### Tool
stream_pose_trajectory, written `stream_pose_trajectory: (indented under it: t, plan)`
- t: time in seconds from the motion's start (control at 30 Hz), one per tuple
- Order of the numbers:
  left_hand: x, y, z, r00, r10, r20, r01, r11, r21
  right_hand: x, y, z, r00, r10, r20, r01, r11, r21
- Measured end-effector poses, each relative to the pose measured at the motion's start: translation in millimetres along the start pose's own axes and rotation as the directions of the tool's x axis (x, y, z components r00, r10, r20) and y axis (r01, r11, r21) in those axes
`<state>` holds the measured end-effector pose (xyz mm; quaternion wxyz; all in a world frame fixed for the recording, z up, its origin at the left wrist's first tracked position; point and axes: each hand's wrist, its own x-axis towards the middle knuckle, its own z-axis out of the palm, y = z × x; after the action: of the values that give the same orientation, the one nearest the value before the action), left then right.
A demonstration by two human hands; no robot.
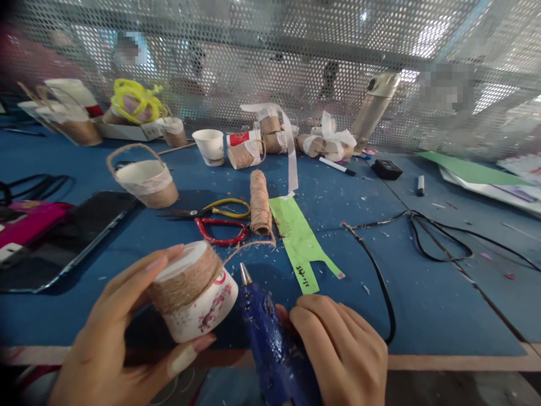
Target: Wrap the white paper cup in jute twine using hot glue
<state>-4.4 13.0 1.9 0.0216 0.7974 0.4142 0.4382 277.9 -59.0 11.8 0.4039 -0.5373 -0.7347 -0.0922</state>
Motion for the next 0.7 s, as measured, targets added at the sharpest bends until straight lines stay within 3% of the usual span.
stream_pose_trajectory:
  t: [0.43, 0.6, 0.7]
  plan:
    - [0, -2, 0, 1.000, 0.005, 0.019, -0.005, 1.000, 0.001, 2, 1, 0, 1.000, -0.014, 0.003, 0.014, 1.000, -0.012]
    - [-5, -8, -3, 0.999, -0.013, 0.035, 0.013, 1.000, -0.008, 5, 10, -7, 0.990, -0.121, 0.075, 0.122, 0.992, -0.011]
    - [-7, -12, -5, 0.998, -0.002, 0.067, 0.004, 1.000, -0.018, 4, 10, -6, 0.993, -0.102, 0.060, 0.102, 0.995, -0.005]
